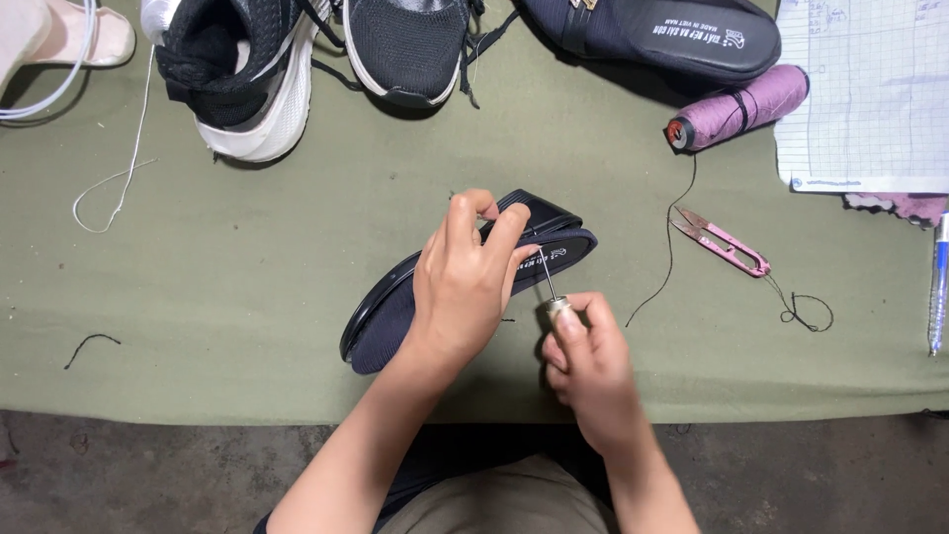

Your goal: Hand-stitching the sole of a black shoe using a stitching awl and thread on a repair bench.

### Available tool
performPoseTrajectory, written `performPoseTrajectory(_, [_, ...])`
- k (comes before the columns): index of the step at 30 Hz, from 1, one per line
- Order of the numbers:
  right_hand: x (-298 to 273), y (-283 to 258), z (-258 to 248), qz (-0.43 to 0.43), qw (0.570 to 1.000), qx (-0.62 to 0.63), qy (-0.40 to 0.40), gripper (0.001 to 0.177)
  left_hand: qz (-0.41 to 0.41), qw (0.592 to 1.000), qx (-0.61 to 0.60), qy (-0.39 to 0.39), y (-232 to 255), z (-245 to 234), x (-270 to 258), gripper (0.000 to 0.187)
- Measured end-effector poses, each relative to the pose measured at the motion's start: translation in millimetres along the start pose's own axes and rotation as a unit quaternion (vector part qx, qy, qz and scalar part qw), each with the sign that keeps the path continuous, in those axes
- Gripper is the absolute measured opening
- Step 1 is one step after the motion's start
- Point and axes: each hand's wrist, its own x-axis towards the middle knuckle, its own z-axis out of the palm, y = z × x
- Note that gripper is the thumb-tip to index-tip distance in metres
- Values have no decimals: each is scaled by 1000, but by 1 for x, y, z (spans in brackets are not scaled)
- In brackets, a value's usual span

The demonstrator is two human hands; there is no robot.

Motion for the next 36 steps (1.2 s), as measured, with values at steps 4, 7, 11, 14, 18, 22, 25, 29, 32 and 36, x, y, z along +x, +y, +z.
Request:
performPoseTrajectory(4, [4,1,-10,153,916,321,-185,30,-18,999,-12,-33,-2,2,-2,45])
performPoseTrajectory(7, [-3,12,-2,-11,998,9,-54,26,-13,999,-14,-34,-1,2,-2,47])
performPoseTrajectory(11, [-10,16,7,-164,933,-304,101,25,-15,999,-19,-30,-1,1,-2,48])
performPoseTrajectory(14, [-5,-1,-4,127,963,214,-102,20,-9,999,-23,-25,0,1,-4,44])
performPoseTrajectory(18, [-25,4,-11,185,921,305,-158,37,-263,950,-169,-1,-26,8,8,36])
performPoseTrajectory(22, [-28,13,-33,-34,998,20,-58,23,-115,982,-146,-44,-30,-23,24,34])
performPoseTrajectory(25, [-15,5,-41,-82,977,-198,-13,28,-115,981,-145,-62,-28,-28,26,35])
performPoseTrajectory(29, [5,30,-61,-245,942,-211,85,31,-106,982,-149,-38,-31,-28,30,34])
performPoseTrajectory(32, [17,43,-59,-445,878,-129,122,37,-161,954,-231,-107,-26,-26,28,47])
performPoseTrajectory(36, [14,76,-48,-407,894,-31,186,47,-198,934,-262,-140,-20,-7,17,40])
